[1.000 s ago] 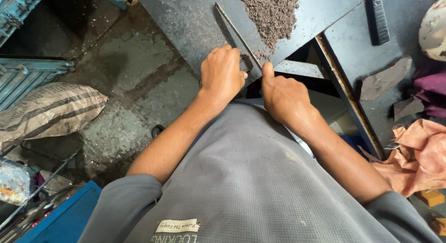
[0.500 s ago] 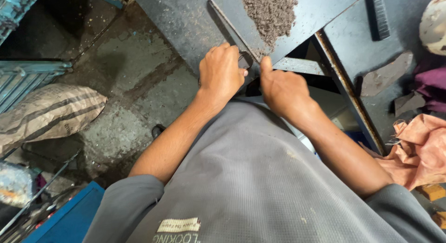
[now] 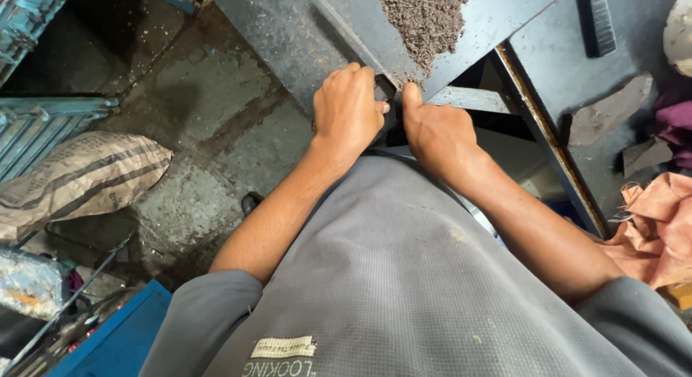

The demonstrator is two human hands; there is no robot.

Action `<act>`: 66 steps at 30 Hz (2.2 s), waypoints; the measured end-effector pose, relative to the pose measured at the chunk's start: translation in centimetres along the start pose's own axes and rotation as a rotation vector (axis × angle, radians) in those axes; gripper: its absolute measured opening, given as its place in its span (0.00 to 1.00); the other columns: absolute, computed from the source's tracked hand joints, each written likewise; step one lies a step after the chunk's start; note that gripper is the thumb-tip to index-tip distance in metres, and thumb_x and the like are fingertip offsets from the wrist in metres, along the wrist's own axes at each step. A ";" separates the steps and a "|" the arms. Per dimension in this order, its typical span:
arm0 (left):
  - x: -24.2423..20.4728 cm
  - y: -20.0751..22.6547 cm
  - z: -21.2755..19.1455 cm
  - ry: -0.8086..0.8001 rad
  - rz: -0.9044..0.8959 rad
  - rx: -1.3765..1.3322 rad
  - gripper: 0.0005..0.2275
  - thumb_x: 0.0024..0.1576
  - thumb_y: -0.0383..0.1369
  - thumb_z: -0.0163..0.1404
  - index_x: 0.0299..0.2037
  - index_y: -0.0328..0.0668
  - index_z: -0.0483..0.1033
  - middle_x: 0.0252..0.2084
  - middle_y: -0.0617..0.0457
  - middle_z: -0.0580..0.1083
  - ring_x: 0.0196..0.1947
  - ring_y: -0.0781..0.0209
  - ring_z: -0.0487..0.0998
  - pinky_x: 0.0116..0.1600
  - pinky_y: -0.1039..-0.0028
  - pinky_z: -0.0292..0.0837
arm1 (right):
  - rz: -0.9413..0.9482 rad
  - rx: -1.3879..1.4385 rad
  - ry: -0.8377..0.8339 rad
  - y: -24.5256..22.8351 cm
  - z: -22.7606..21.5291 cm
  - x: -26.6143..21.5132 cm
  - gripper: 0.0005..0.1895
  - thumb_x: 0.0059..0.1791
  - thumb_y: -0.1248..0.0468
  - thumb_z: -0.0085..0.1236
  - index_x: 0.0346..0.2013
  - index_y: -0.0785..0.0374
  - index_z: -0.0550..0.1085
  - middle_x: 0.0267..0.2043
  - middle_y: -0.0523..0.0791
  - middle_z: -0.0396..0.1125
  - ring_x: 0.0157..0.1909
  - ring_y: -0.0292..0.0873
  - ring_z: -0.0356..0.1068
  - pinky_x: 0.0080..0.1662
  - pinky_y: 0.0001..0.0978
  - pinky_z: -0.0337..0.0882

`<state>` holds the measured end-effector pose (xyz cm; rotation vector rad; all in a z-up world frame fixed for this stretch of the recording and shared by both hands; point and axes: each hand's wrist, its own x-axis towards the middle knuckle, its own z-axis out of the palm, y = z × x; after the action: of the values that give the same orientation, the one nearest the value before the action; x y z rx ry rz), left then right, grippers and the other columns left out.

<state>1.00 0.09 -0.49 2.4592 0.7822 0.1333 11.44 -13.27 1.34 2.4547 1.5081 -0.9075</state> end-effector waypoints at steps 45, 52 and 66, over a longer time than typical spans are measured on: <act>-0.8 -3.2 -4.2 -0.121 0.037 -0.181 0.17 0.48 0.29 0.60 0.48 0.35 0.82 0.42 0.43 0.77 0.47 0.46 0.77 0.55 0.62 0.72 | -0.006 0.257 0.198 1.2 -0.9 -3.8 0.13 0.56 0.60 0.47 0.46 0.69 0.62 0.20 0.59 0.68 0.25 0.65 0.70 0.29 0.59 0.66; -1.3 -3.6 -3.1 -0.145 0.124 -0.172 0.21 0.50 0.22 0.61 0.56 0.36 0.77 0.55 0.45 0.72 0.56 0.46 0.72 0.63 0.62 0.67 | -0.025 0.246 0.182 1.3 0.3 -3.4 0.12 0.55 0.62 0.47 0.45 0.69 0.61 0.21 0.59 0.69 0.26 0.65 0.70 0.29 0.59 0.66; -1.8 -2.0 -3.0 -0.087 0.062 -0.127 0.16 0.44 0.27 0.68 0.38 0.37 0.74 0.41 0.47 0.73 0.47 0.46 0.74 0.53 0.60 0.70 | -0.009 0.241 0.142 1.3 0.0 -3.7 0.12 0.55 0.61 0.47 0.45 0.68 0.61 0.23 0.60 0.70 0.28 0.66 0.71 0.31 0.60 0.68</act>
<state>-2.32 1.88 1.11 2.3529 0.6413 0.0954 11.33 -16.77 3.09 2.7366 1.5353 -0.9896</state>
